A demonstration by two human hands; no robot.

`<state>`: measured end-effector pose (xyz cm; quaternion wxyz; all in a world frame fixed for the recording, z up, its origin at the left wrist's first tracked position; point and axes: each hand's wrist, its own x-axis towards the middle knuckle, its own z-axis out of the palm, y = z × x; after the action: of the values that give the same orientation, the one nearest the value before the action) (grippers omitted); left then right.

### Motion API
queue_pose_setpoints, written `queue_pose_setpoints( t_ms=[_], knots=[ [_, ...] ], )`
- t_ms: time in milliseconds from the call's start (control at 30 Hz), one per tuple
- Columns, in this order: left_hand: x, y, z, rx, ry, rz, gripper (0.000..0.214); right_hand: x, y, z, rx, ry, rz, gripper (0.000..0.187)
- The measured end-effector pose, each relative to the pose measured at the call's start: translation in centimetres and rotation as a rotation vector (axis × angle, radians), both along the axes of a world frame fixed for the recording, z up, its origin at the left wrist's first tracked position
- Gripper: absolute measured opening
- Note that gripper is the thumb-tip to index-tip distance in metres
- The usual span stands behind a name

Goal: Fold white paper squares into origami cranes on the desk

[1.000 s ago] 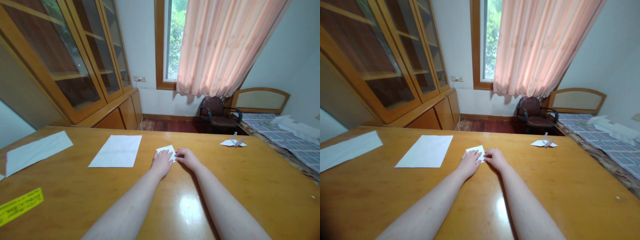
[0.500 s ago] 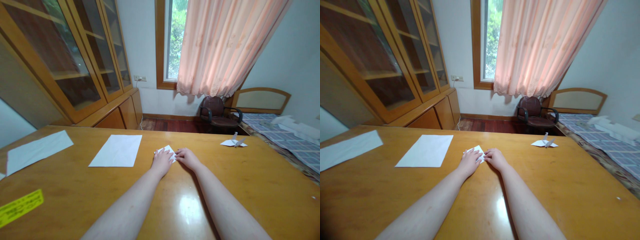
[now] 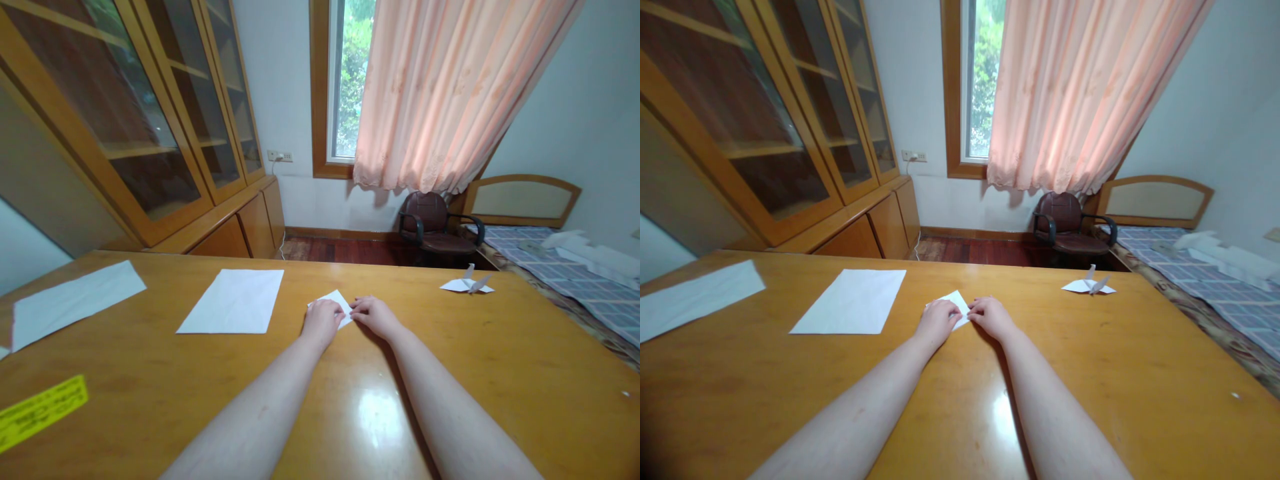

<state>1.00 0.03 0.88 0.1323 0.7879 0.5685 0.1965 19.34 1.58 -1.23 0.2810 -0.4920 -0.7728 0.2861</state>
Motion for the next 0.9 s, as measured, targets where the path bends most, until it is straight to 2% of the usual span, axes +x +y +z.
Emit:
queue_pose_setpoints(
  t_ms=[200,600,733,900],
  knots=[
    [0.01,0.18,-0.22,-0.013,0.004,0.032,0.016,0.01,-0.12,0.31,-0.037,-0.018,0.024,0.013],
    [0.03,0.42,-0.54,-0.042,-0.014,0.053,0.014,-0.16,-0.27,0.14,-0.029,0.033,-0.049,0.01],
    [0.02,0.44,-0.65,-0.038,-0.012,0.043,0.023,-0.18,-0.29,0.04,-0.021,0.03,-0.071,0.009],
    [0.05,0.3,-0.66,-0.042,0.026,0.014,0.021,-0.3,-0.31,0.03,0.005,0.019,-0.071,0.007]
  ],
)
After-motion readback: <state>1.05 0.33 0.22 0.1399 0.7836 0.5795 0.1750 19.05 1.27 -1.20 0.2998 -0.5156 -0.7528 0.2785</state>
